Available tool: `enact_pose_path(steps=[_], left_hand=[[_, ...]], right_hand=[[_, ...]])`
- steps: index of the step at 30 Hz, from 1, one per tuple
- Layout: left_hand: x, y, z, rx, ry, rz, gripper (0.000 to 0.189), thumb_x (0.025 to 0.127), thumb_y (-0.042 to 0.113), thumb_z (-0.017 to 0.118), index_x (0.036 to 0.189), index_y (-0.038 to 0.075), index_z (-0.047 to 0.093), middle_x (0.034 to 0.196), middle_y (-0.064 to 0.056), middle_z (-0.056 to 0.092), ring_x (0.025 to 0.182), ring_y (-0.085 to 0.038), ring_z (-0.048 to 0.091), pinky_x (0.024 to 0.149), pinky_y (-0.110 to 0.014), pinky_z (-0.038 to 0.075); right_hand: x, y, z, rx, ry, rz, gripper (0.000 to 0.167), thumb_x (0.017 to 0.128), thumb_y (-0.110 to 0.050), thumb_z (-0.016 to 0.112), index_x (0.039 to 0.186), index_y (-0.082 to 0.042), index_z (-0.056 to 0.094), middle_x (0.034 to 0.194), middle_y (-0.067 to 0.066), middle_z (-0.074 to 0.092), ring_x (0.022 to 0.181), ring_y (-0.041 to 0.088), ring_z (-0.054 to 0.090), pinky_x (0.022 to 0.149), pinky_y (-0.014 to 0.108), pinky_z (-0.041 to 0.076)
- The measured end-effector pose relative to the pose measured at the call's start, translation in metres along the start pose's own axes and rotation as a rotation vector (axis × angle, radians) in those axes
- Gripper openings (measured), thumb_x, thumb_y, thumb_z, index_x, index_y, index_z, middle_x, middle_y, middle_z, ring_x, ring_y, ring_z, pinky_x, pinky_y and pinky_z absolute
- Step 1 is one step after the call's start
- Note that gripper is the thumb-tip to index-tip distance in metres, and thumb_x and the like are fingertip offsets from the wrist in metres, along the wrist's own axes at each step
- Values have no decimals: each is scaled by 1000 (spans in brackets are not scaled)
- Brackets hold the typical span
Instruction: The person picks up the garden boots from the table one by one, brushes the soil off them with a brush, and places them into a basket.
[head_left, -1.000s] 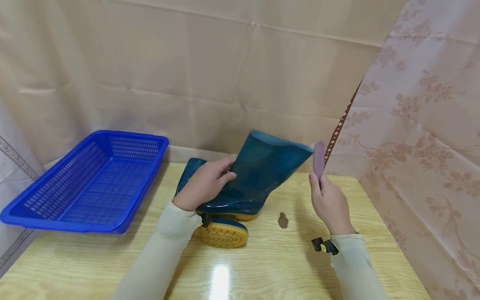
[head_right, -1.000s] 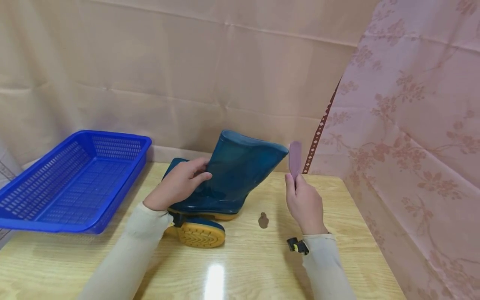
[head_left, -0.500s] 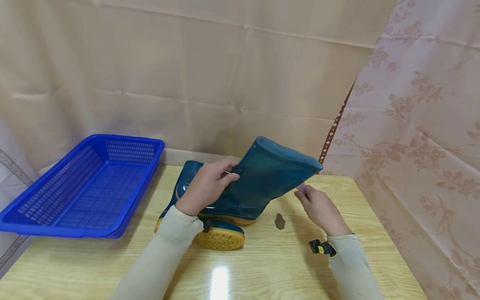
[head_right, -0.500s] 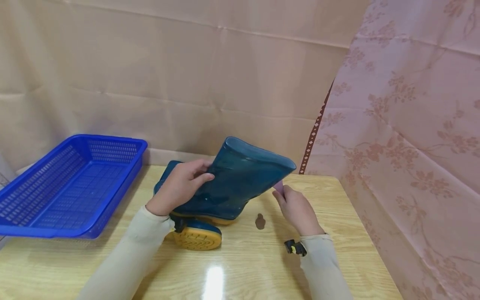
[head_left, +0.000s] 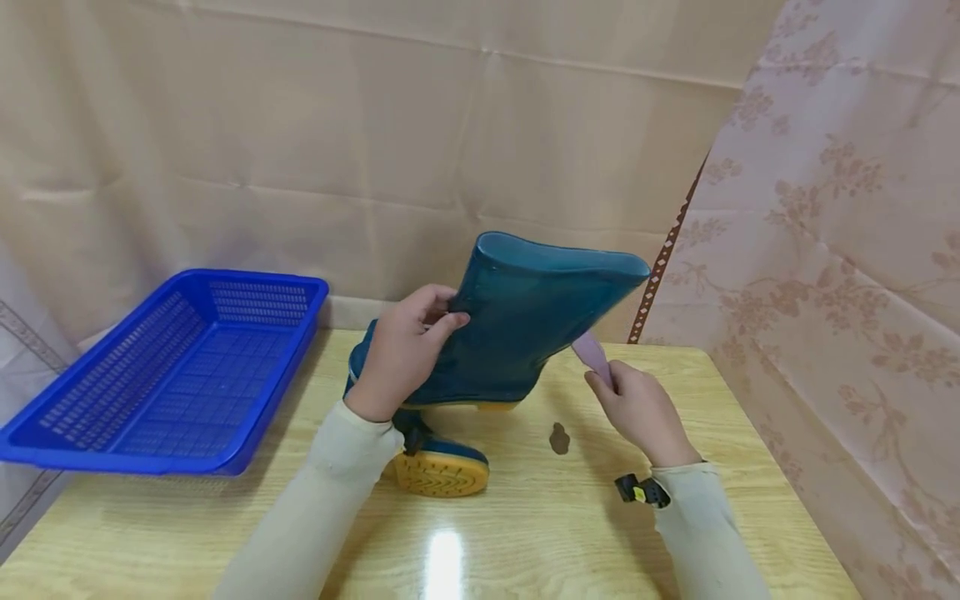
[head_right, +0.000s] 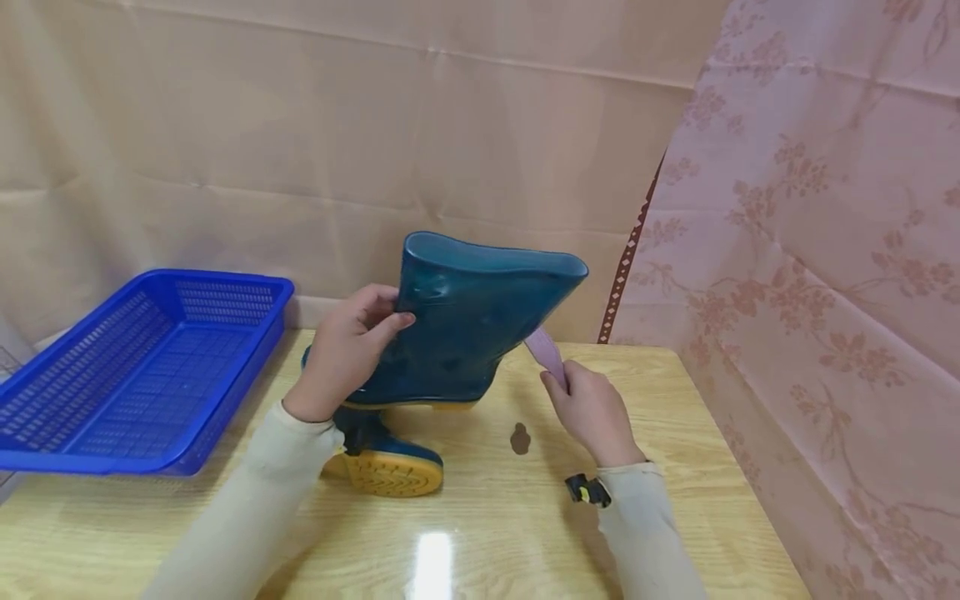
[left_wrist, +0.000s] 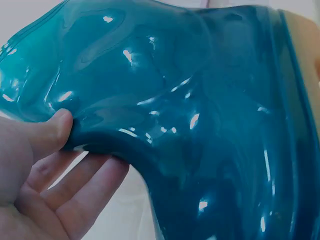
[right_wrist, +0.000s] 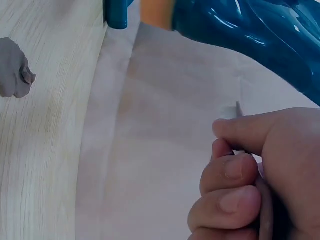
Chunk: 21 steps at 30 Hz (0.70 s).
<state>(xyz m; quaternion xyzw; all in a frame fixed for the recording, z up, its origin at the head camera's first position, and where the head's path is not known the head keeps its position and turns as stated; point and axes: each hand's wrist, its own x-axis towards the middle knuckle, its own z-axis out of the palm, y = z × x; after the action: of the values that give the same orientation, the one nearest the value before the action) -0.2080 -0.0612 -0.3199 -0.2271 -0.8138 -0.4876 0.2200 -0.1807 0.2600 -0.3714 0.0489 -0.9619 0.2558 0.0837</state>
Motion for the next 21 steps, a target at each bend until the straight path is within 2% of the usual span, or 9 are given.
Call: enact_pose_path(steps=[5, 7, 11, 15, 21], left_hand=[[3, 0, -16, -25, 86, -61, 16, 100, 22, 71, 112, 13, 70, 102, -3, 75, 95, -17, 72, 85, -43, 61], [4, -1, -24, -11, 116, -65, 18, 99, 23, 72, 113, 11, 70, 103, -4, 75, 95, -19, 71, 84, -44, 61], [8, -5, -40, 41, 197, -60, 20, 98, 22, 73, 113, 8, 71, 103, -7, 77, 93, -21, 72, 82, -45, 61], [10, -9, -57, 88, 265, -97, 23, 98, 25, 73, 113, 8, 72, 103, -7, 77, 93, -21, 72, 81, -46, 60], [14, -18, -86, 121, 374, -100, 30, 100, 30, 71, 114, 4, 71, 104, -7, 76, 93, -18, 70, 82, -35, 57]], right_hand=[[2, -2, 4, -5, -49, 10, 44, 105, -44, 58, 77, -11, 56, 60, 0, 43, 50, 16, 40, 48, 30, 32], [3, -2, 6, 1, -58, 14, 44, 105, -45, 58, 76, -11, 56, 60, 0, 44, 49, 16, 40, 47, 30, 32], [6, -4, 11, 13, -48, 3, 32, 101, -31, 58, 77, -11, 54, 62, 1, 45, 51, 15, 39, 46, 29, 30], [8, -6, 15, 19, -42, -12, 20, 93, -20, 56, 77, -11, 51, 64, 0, 45, 52, 14, 37, 46, 28, 28], [10, -10, 17, 34, -36, 9, 28, 100, -33, 55, 82, -11, 56, 64, 2, 46, 52, 15, 37, 45, 29, 30]])
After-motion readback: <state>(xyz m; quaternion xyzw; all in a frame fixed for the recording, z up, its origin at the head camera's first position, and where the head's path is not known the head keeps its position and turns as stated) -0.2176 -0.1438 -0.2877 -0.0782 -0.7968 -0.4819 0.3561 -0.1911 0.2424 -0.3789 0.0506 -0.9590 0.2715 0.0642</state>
